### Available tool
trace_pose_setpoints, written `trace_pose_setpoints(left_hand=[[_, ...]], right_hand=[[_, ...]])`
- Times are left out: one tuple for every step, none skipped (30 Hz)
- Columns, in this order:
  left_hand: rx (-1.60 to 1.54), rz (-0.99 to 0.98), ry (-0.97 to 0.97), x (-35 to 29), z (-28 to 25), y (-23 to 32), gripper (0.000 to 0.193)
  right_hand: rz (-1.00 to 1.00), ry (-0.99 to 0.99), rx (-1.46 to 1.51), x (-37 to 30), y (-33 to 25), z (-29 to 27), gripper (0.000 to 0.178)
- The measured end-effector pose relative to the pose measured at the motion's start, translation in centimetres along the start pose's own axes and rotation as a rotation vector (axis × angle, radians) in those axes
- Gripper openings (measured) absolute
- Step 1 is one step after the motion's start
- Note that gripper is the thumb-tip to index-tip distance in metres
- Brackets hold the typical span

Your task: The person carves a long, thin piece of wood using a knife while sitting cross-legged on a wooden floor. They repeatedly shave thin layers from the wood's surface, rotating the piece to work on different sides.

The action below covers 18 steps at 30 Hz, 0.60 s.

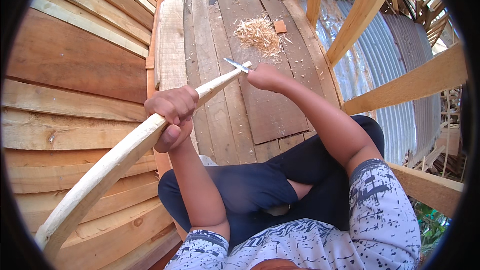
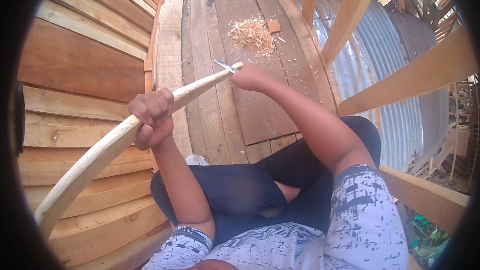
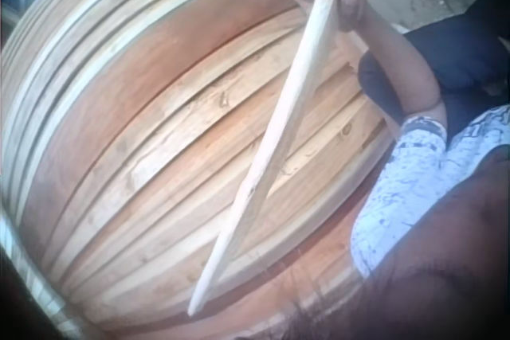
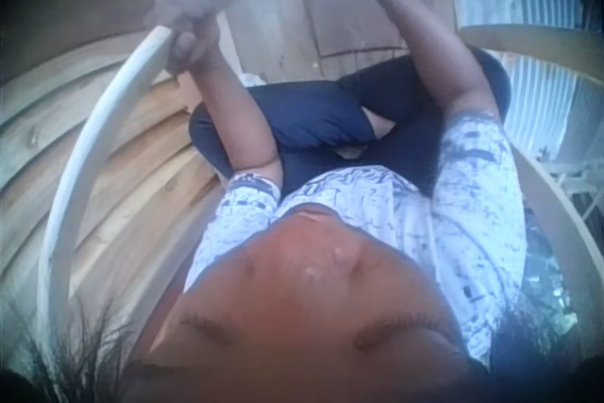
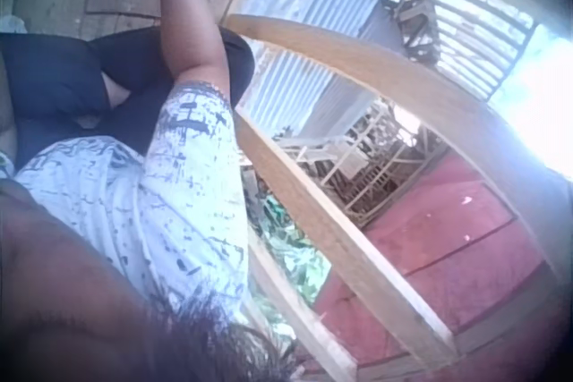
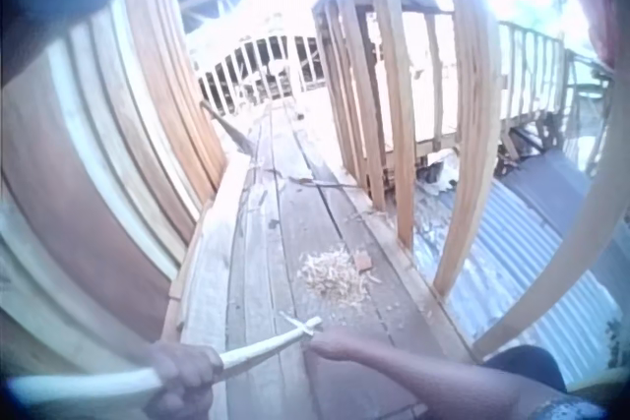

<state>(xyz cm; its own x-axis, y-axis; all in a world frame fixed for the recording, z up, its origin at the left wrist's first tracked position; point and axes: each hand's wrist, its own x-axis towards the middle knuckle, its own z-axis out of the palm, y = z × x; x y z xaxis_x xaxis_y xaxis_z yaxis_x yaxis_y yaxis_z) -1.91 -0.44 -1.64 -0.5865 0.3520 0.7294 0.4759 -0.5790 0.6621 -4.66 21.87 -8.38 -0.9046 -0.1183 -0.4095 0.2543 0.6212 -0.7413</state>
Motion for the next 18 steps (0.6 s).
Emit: trace_pose_setpoints(left_hand=[[0.009, 0.006, -0.001, -0.1, 0.0, 0.2, 0.027], [0.013, 0.008, 0.003, -0.5, 0.0, 0.3, 0.026], [0.018, 0.011, 0.007, -0.8, 0.0, 0.2, 0.026], [0.023, 0.014, 0.009, -0.8, -0.2, 0.2, 0.026], [0.023, 0.011, 0.016, -0.8, -0.4, 0.4, 0.026], [0.018, 0.022, 0.005, -0.2, -0.4, 0.3, 0.026], [-0.005, 0.02, -0.021, 0.0, -0.6, 0.1, 0.026], [-0.001, 0.019, -0.012, -0.1, -0.6, 0.2, 0.026], [0.002, 0.018, -0.004, -0.2, -0.6, 0.3, 0.026], [0.004, 0.017, 0.004, -0.2, -0.6, 0.4, 0.026], [-0.001, 0.018, -0.008, -0.3, -0.5, 0.3, 0.027], [-0.007, 0.019, -0.019, -0.4, -0.5, 0.3, 0.027], [-0.013, 0.019, -0.03, -0.4, -0.5, 0.3, 0.028], [-0.014, 0.012, -0.02, -0.3, -0.3, 0.4, 0.028], [-0.015, 0.006, -0.01, -0.1, -0.2, 0.5, 0.029], [-0.016, 0.0, -0.001, -0.1, -0.1, 0.5, 0.029], [-0.015, 0.001, -0.004, 0.0, 0.0, 0.5, 0.029], [-0.013, 0.002, -0.008, 0.0, 0.1, 0.4, 0.029]], right_hand=[[0.038, -0.038, 0.01, -0.5, -0.1, -0.2, 0.046], [0.082, -0.079, 0.017, -1.8, -0.9, -0.2, 0.047], [0.033, 0.024, -0.048, -1.8, -1.4, 1.3, 0.043], [0.054, -0.032, 0.009, -1.5, -1.3, 1.3, 0.042], [0.083, -0.093, 0.065, -1.4, -1.0, 1.3, 0.04], [0.105, -0.131, 0.124, -1.0, -0.7, 0.2, 0.039], [0.151, -0.184, 0.218, 1.0, 1.6, 0.2, 0.035], [0.173, -0.162, 0.182, 0.7, 1.5, 0.0, 0.034], [0.196, -0.14, 0.147, 0.4, 1.3, -0.3, 0.033], [0.219, -0.118, 0.112, 0.1, 1.0, -0.3, 0.033], [0.118, -0.061, 0.065, 0.1, 0.7, 0.5, 0.032], [0.018, -0.004, 0.018, 0.2, 0.2, 1.8, 0.031], [-0.081, 0.053, -0.028, 0.3, 0.0, 2.5, 0.03], [-0.008, -0.023, 0.079, 0.4, 0.3, 2.2, 0.03], [0.065, -0.098, 0.186, 0.7, 0.8, 1.5, 0.031], [0.14, -0.171, 0.293, 0.9, 1.3, 0.8, 0.031], [0.175, -0.143, 0.16, 0.8, 1.3, 0.1, 0.031], [0.169, -0.169, 0.182, 0.7, 1.0, 0.1, 0.031]])
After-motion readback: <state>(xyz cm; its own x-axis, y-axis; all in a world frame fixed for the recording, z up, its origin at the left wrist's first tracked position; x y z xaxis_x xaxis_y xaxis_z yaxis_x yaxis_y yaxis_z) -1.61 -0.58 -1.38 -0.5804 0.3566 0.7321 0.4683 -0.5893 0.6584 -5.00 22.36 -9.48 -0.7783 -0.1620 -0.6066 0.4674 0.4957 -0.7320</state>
